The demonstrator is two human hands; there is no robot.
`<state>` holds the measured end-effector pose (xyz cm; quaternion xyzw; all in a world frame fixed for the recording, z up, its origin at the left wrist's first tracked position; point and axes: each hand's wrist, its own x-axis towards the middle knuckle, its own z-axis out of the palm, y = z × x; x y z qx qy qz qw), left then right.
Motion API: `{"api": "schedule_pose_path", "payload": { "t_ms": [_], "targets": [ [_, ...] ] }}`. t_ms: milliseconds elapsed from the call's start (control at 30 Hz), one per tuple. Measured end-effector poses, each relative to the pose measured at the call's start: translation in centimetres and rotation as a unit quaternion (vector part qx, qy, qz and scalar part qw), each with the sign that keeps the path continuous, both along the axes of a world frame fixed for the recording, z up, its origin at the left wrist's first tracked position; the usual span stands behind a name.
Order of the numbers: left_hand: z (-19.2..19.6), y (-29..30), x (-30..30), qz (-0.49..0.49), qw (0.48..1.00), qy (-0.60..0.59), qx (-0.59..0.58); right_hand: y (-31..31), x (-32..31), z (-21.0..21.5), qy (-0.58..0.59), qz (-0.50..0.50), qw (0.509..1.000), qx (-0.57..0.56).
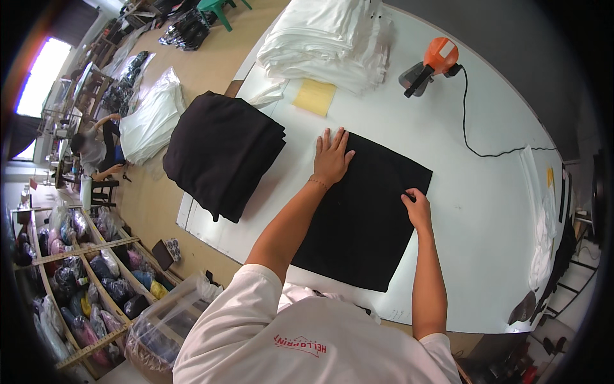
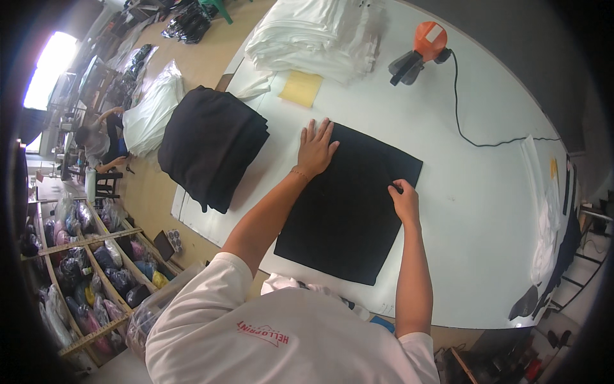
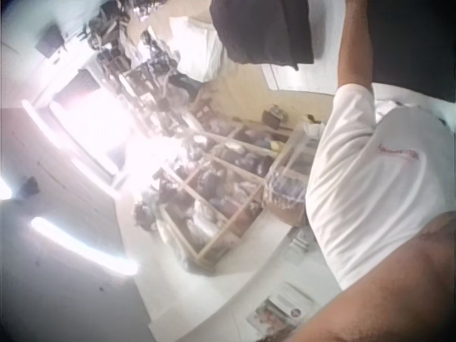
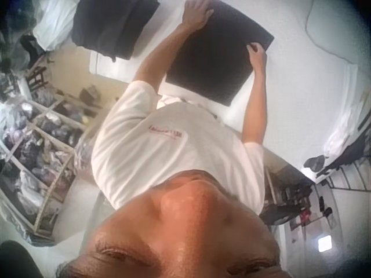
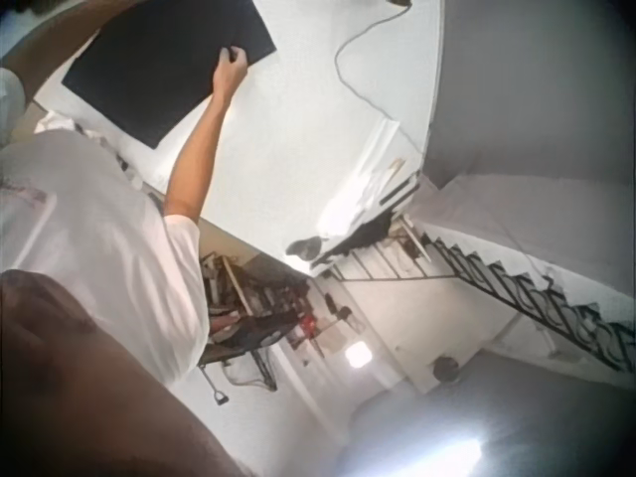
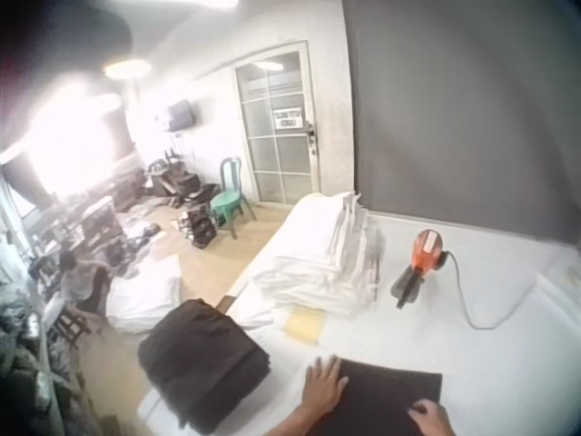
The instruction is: The person moves stacks of black fabric from a chair to a table, retrieves a small yellow notepad, and then unfolds and arranges several black fabric panels on the work surface.
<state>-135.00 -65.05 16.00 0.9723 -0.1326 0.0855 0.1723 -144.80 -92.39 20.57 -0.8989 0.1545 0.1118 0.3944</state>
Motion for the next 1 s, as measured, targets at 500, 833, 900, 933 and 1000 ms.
{"api": "schedule_pose_path", "payload": {
  "t_ms": [500, 833, 900, 933, 1000],
  "targets": [
    [0.6, -0.2, 0.2, 0.003, 0.999, 0.032, 0.014, -0.6, 0.2, -0.8, 0.01, -0.025, 0.999, 0.021],
    [1.2, -0.5, 0.0, 0.019, 0.998, 0.048, -0.04, -1.2, -0.9, -0.1, -0.013, -0.031, 0.997, 0.069],
    [1.8, -1.3, -1.5, 0.019, 0.993, 0.045, -0.107, -1.3, -2.3, -0.2, -0.054, -0.028, 0.997, 0.04],
    [2.9, -1.7, -3.2, 0.013, 0.989, 0.043, -0.142, -0.6, -3.0, 0.4, -0.067, -0.048, 0.996, 0.026],
    [4.1, -2.8, -6.5, -0.025, 0.975, 0.057, -0.215, 1.0, -4.3, 2.2, -0.057, -0.064, 0.994, 0.066]
  ]
}}
